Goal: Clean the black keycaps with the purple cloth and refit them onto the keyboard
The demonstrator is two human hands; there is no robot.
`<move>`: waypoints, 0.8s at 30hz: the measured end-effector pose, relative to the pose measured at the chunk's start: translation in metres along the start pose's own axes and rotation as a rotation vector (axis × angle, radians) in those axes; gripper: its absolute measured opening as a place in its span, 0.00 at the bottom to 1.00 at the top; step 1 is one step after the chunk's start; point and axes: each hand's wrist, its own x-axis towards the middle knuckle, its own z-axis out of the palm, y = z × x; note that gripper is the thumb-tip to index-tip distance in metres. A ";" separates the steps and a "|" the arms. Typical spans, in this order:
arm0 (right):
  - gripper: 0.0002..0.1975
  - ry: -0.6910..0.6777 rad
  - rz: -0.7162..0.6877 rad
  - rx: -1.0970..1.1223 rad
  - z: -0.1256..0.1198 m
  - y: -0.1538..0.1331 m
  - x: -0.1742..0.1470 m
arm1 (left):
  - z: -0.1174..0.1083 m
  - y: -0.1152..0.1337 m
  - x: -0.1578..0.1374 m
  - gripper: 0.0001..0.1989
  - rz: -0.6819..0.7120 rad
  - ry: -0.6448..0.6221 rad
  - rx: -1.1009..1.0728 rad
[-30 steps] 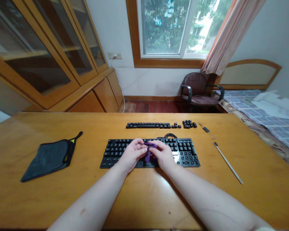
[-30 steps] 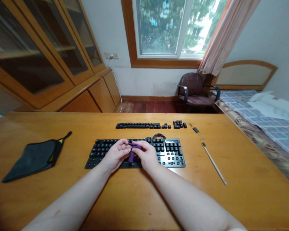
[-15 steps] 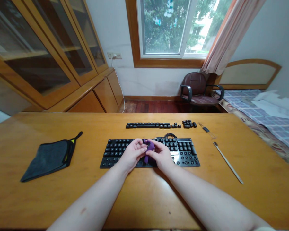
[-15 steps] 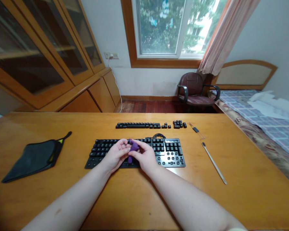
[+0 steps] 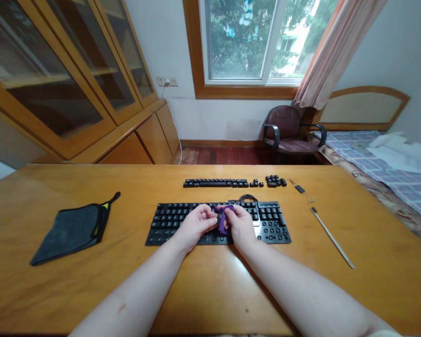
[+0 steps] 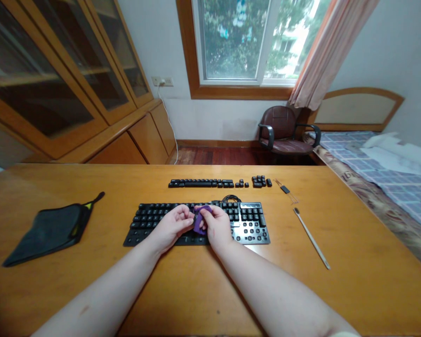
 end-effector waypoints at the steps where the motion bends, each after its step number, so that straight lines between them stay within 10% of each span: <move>1: 0.14 0.006 -0.013 0.014 0.000 0.001 0.000 | 0.000 0.000 0.000 0.17 -0.001 0.019 -0.006; 12: 0.10 -0.069 -0.123 -0.241 0.001 0.001 -0.003 | 0.000 0.000 0.000 0.14 0.200 0.137 0.248; 24: 0.09 0.016 -0.084 -0.044 0.006 0.003 -0.005 | 0.001 -0.002 -0.002 0.11 0.328 0.132 0.450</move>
